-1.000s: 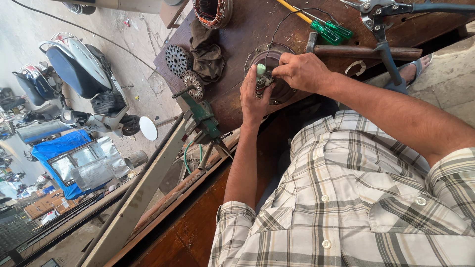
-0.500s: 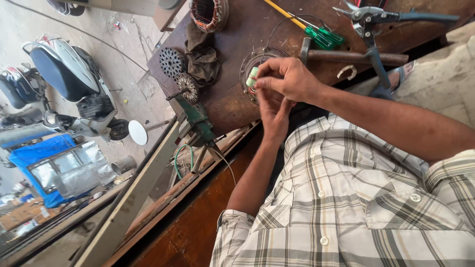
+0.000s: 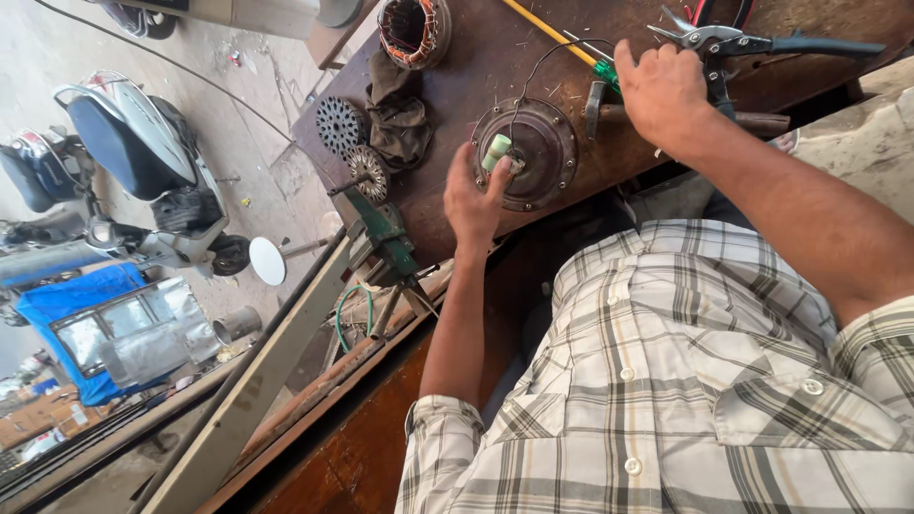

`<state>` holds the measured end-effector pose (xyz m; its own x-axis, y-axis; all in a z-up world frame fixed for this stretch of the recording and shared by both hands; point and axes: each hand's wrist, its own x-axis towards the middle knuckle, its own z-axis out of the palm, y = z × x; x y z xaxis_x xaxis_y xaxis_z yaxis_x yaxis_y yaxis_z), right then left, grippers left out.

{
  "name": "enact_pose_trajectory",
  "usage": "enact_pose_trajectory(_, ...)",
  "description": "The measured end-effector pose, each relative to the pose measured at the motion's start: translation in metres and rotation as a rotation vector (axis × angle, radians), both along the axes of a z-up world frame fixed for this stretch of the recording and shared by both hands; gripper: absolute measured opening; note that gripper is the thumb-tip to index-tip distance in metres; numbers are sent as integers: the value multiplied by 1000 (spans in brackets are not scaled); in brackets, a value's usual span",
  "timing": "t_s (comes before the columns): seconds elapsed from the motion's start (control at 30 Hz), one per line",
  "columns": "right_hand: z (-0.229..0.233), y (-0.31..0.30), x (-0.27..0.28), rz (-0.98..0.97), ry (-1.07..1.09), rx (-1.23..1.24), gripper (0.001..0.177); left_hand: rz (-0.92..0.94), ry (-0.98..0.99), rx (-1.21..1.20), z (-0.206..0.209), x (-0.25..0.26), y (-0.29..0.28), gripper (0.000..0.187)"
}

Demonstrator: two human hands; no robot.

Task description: The person repairs an electrical component on a workbench, using a screwdriver to adjust connections and pliers to strip and twist wires. They test the component with a light bulb and continue adjusting the wiring.

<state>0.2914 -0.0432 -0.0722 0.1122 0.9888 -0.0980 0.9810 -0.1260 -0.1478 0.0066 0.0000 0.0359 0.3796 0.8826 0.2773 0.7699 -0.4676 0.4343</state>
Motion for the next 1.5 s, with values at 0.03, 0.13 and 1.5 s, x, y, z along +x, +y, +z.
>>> enact_pose_trajectory(0.03,1,3,-1,-8,11,-31,73,49,-23,-121,2,1,2,58)
enact_pose_trajectory(0.13,2,1,8,-25,79,-75,68,143,-75,-364,2,10,1,54)
enact_pose_trajectory(1.5,43,-99,-40,-61,1128,492,25,239,-188,-452,-5,18,-8,42)
